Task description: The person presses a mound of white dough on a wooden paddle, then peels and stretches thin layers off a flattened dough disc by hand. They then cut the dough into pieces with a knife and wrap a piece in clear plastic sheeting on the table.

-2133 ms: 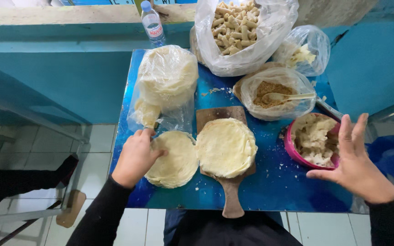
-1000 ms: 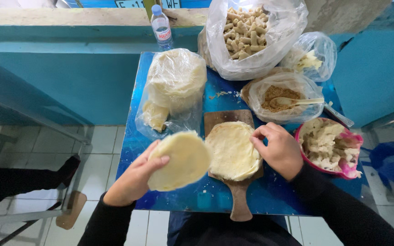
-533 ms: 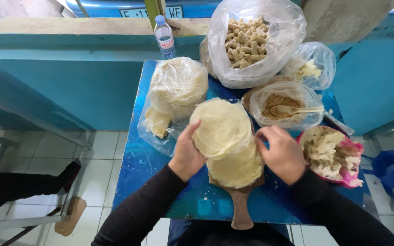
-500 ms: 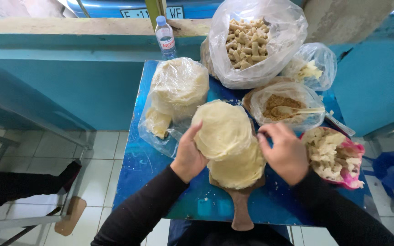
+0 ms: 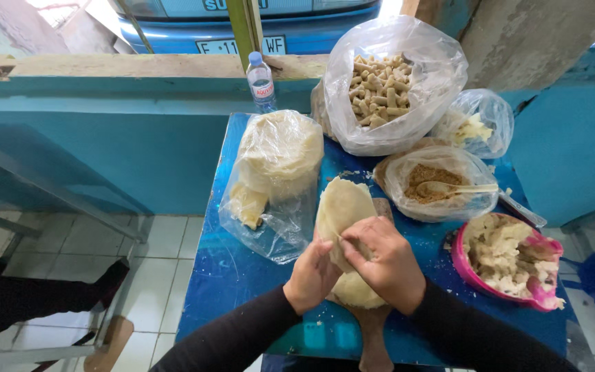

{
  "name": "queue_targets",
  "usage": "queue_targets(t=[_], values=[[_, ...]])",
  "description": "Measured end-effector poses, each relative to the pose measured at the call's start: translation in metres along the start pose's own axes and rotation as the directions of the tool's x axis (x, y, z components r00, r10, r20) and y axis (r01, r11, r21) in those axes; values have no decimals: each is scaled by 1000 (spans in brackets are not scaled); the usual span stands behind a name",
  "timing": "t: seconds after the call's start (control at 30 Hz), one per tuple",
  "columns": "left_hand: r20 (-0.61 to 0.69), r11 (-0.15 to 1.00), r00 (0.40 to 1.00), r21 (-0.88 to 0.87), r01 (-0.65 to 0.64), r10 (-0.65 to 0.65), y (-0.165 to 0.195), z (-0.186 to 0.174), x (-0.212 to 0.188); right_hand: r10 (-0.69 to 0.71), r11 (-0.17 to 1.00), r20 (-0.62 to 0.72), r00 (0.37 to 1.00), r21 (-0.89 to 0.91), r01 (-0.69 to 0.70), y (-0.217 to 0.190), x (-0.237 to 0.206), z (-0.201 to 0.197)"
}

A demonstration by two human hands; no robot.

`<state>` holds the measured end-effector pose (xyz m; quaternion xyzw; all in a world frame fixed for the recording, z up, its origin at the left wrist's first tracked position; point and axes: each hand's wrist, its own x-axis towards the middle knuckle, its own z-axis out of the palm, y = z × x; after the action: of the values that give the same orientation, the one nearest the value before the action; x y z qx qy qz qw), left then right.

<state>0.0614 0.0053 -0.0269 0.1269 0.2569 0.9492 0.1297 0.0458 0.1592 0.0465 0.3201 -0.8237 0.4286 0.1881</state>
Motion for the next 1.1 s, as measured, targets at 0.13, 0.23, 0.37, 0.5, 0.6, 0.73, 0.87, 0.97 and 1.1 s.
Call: queue_targets(t=[0.13, 0.23, 0.37, 0.5, 0.6, 0.73, 0.87, 0.97, 1.1], values=[[-88, 999, 996, 50, 19, -15, -7, -2, -5, 265, 948, 14, 964, 180, -263, 20, -16, 5], [-111, 998, 994, -53, -22, 16, -4, -4, -3, 549, 527, 145, 823, 704, -476, 45, -15, 4], [-106, 995, 994, -95, -5, -5, 1, -4, 0, 695, 77, 349, 628, 833, -548, 74, -6, -9], [-130, 1000, 992, 9, 3, -2, 1, -1, 0, 616, 77, 477, 626, 755, -651, 75, -6, -14], [-128, 999, 992, 39, 23, -17, 3, -2, 0, 580, -7, 580, 572, 705, -709, 76, -2, -21], [-121, 999, 992, 31, 26, -22, 11, -6, 3, 481, -167, 738, 473, 607, -777, 86, 0, -38], [-121, 998, 991, 9, 56, -54, 24, -8, 5, 429, -122, 668, 608, 710, -694, 93, -4, -49], [-133, 997, 989, -31, 67, -71, 35, -10, 7, 545, -65, 529, 651, 800, -596, 97, -1, -61], [-121, 992, 990, -113, 55, -69, 51, -15, 11, 640, 93, 334, 693, 861, -500, 91, 9, -77]])
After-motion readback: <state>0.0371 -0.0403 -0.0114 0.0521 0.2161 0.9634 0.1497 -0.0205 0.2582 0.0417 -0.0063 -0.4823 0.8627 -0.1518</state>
